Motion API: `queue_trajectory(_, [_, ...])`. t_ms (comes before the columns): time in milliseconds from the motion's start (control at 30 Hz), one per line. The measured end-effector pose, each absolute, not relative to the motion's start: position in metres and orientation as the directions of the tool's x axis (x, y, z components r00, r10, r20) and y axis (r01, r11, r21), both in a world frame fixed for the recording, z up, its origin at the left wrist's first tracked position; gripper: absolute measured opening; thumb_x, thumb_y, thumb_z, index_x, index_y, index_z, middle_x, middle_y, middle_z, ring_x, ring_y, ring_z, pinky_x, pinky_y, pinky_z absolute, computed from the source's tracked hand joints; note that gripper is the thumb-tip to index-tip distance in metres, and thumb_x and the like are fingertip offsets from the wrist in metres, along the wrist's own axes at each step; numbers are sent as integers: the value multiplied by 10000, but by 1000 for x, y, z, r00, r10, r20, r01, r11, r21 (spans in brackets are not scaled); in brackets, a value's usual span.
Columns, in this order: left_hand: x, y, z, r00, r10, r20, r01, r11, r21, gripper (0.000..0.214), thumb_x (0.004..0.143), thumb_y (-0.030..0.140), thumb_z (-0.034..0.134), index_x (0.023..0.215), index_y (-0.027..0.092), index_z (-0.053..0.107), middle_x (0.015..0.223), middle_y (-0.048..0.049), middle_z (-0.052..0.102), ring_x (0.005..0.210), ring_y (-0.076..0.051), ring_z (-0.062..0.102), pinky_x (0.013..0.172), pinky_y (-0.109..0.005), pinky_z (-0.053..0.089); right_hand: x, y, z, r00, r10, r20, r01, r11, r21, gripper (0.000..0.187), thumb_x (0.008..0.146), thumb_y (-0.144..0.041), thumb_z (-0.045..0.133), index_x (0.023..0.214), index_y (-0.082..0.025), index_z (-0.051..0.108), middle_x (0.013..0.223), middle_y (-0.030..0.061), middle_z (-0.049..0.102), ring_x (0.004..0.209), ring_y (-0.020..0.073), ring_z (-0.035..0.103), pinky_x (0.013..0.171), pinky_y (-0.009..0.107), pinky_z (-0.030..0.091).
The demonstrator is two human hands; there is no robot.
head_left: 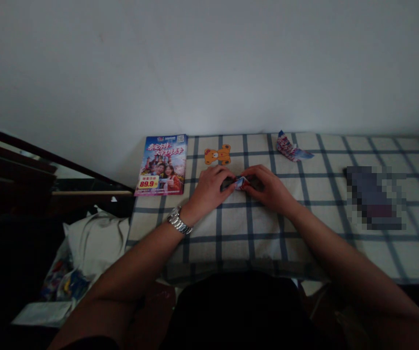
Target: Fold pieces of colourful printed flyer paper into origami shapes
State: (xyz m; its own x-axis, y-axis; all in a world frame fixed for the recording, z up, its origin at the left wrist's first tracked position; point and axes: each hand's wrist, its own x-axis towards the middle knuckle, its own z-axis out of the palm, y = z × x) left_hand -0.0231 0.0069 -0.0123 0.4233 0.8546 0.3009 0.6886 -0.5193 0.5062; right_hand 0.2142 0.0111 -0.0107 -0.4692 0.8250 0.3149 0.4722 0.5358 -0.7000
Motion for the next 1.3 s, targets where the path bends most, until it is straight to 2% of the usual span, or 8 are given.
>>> queue_trajectory(133, [-23, 6, -11, 429, 858, 283, 674, -512, 533, 167, 989, 294, 725, 1138, 239, 674, 1099, -44, 747, 1065, -255, 680, 968, -450, 514, 216, 9, -11, -449, 846, 288, 459, 494, -738, 271, 952, -276, 700, 1221, -258, 673, 1120, 76, 702, 940, 231, 687, 828, 373, 592])
queue_trajectory(233, [-22, 5, -8, 427, 859, 283, 621, -506, 599, 146, 992, 268, 720, 1123, 240, 664, 1063, -25, 754, 1008, -221, 700, 955, -419, 530, 216, 8, -11, -424, 876, 231, 428, 418, -801, 254, 959, -325, 708, 1201, -260, 672, 1026, 45, 736, 877, 216, 695, 783, 351, 588])
queue_trajectory(367, [-21, 2, -3, 422, 859, 290, 500, -487, 716, 105, 1027, 223, 655, 1130, 242, 660, 1088, -17, 742, 993, -165, 708, 924, -339, 565, 216, 8, -13, -404, 894, 193, 310, 332, -891, 314, 942, -406, 739, 1207, -264, 647, 1077, 46, 749, 920, 221, 719, 788, 360, 604])
queue_trajectory(533, [-22, 1, -2, 390, 879, 276, 417, -435, 798, 94, 1042, 264, 636, 1114, 246, 694, 1066, -20, 759, 944, -154, 729, 884, -322, 600, 214, 7, -13, -405, 902, 152, 181, 242, -953, 379, 904, -444, 783, 1211, -275, 639, 1103, 51, 753, 1004, 237, 742, 895, 407, 623])
queue_trajectory(700, [-22, 0, -2, 381, 889, 254, 334, -389, 858, 98, 1025, 242, 659, 1095, 232, 726, 1039, -27, 778, 927, -152, 739, 852, -296, 609, 212, 3, -7, -393, 918, 61, 129, 120, -984, 399, 897, -458, 795, 1208, -239, 675, 1006, 44, 768, 864, 207, 741, 785, 351, 612])
queue_trajectory(867, [-19, -1, -2, 383, 886, 260, 276, -379, 883, 104, 1013, 288, 688, 1067, 220, 744, 1002, -28, 777, 898, -149, 736, 829, -281, 607, 212, 2, -4, -361, 932, 32, 245, 128, -961, 309, 907, -504, 774, 966, -203, 747, 853, 37, 768, 738, 184, 696, 674, 306, 545])
queue_trajectory(1067, [-17, 0, -6, 346, 902, 260, 114, -315, 942, 254, 964, 371, 763, 1153, 208, 715, 1105, -59, 772, 983, -161, 743, 873, -274, 614, 214, 3, -3, -273, 960, 63, 205, 122, -971, 332, 896, -543, 777, 912, -214, 730, 786, 21, 749, 676, 167, 661, 613, 285, 511])
queue_trajectory(1300, [-18, 1, -7, 277, 918, 282, 87, -317, 944, 220, 967, 382, 763, 1088, 200, 741, 1042, -57, 781, 936, -155, 744, 849, -265, 607, 214, 3, -3, -251, 964, 90, 175, 137, -975, 313, 898, -540, 785, 907, -233, 724, 795, 17, 752, 708, 178, 681, 642, 295, 536])
